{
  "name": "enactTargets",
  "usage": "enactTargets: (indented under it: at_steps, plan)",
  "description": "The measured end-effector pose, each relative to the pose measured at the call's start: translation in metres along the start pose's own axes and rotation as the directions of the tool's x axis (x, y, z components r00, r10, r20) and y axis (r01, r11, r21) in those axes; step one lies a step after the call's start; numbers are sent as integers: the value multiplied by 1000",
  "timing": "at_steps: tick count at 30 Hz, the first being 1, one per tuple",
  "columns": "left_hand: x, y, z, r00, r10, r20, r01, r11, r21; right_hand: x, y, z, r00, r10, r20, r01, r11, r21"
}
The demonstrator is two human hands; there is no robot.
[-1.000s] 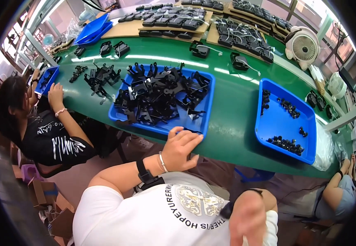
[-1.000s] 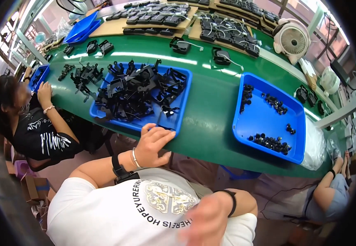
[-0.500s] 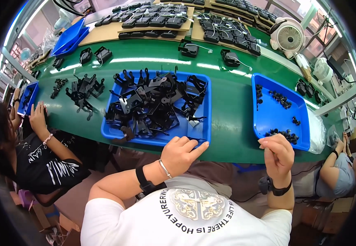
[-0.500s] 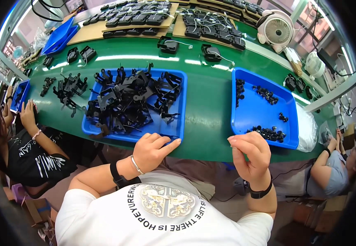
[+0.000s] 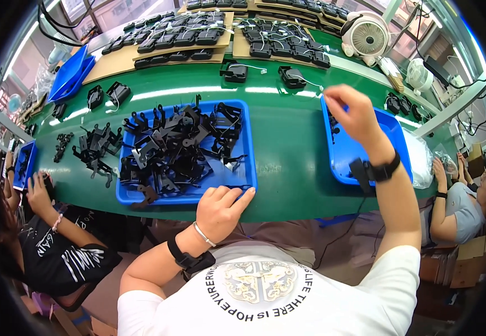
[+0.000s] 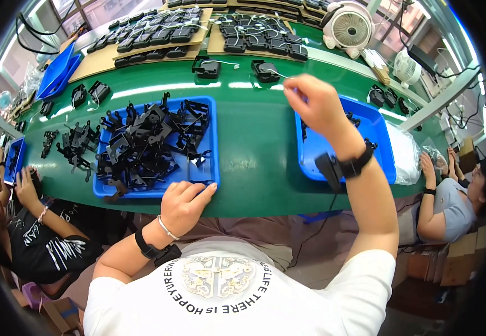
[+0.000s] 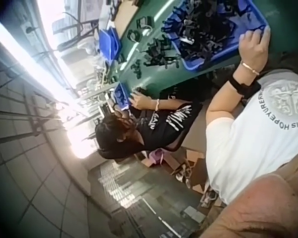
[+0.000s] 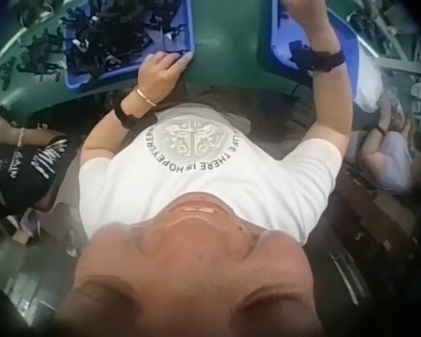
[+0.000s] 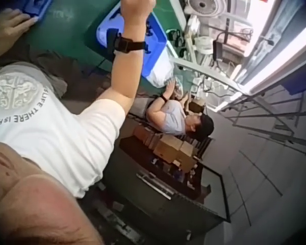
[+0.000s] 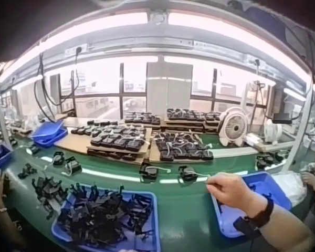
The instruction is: Manually assemble small electronic or hardware components into housing units on a production line.
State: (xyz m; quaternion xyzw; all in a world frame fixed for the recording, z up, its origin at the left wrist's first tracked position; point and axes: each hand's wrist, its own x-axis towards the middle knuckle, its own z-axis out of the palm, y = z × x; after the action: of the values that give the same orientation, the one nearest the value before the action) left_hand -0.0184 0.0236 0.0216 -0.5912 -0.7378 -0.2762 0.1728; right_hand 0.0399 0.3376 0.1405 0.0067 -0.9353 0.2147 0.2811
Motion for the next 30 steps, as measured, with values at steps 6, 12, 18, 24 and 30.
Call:
enactTargets:
  at_steps: [6,12,18,24,30]
  plan:
    - [-8,-18,-29,966,208,-151,-240,940,-242,127,97,56,994,-27,103,58,950,-308]
    - [-52,-54,-31,976,176,-128,-206,936,-285,211,154,148,968,74,241,28,919,-394]
    - [-54,-61,-34,979,162,-126,-195,926,-324,241,163,187,851,332,408,-11,786,-619]
    - [-51,-65,-34,988,135,-71,-152,908,-390,241,176,194,816,346,464,-36,830,-557]
    - [-44,-60,-32,991,80,-111,-111,944,-311,238,171,171,920,141,364,67,862,-503]
